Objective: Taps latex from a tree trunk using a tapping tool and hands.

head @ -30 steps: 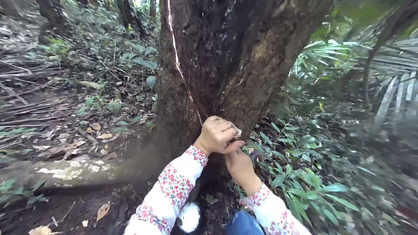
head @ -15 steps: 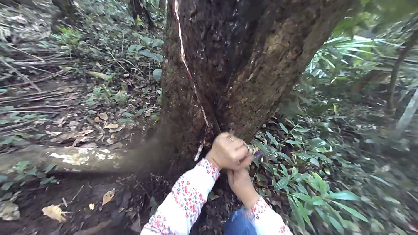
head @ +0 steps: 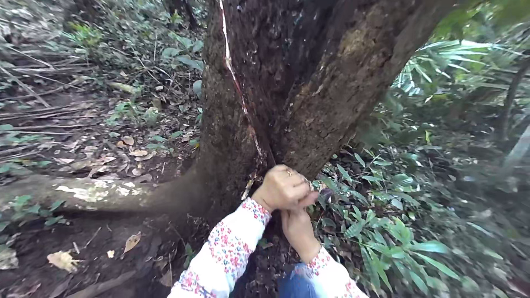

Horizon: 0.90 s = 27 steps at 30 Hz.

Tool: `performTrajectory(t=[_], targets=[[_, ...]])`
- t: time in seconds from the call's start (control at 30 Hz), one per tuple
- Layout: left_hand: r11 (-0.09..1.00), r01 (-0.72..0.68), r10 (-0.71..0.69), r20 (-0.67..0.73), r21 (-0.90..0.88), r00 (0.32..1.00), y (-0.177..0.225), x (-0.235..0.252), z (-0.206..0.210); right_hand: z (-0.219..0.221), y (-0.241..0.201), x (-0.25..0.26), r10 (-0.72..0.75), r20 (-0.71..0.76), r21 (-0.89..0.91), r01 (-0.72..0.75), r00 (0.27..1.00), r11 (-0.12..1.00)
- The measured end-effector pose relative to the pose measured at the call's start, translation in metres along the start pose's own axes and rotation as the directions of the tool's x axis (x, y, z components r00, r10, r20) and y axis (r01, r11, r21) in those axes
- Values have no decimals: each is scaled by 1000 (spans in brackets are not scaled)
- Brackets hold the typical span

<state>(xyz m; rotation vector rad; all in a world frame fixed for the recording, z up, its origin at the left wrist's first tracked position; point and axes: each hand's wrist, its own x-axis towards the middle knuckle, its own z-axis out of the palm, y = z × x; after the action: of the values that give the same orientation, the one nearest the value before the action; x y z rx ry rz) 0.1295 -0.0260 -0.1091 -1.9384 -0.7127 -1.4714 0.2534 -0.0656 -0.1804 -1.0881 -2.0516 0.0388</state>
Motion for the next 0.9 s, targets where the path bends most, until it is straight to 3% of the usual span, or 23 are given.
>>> performTrajectory(t=[0.2,0.33,0.47,0.6,0.7,0.9], targets=[[994,-75,76,-14,79,997,-10,-21,11,18,6,4,76,82,2,-76,994,997],[998,-5,6,-24,62,1000,6,-6,7,-12,1,-3,5,80,16,-6,997,1000],[997,74,-74,9,28,997,29,7,0,-47,-10,-16,61,189,48,-71,980,996],[999,43,-44,54,6,998,20,17,-1,-50,-10,-7,53,192,43,-62,980,997],[994,105,-106,30,34,994,32,9,9,-56,-1,-13,104,264,77,-129,959,989],[998,61,-63,52,29,997,23,11,3,-41,-6,-12,59,180,102,-78,982,992]])
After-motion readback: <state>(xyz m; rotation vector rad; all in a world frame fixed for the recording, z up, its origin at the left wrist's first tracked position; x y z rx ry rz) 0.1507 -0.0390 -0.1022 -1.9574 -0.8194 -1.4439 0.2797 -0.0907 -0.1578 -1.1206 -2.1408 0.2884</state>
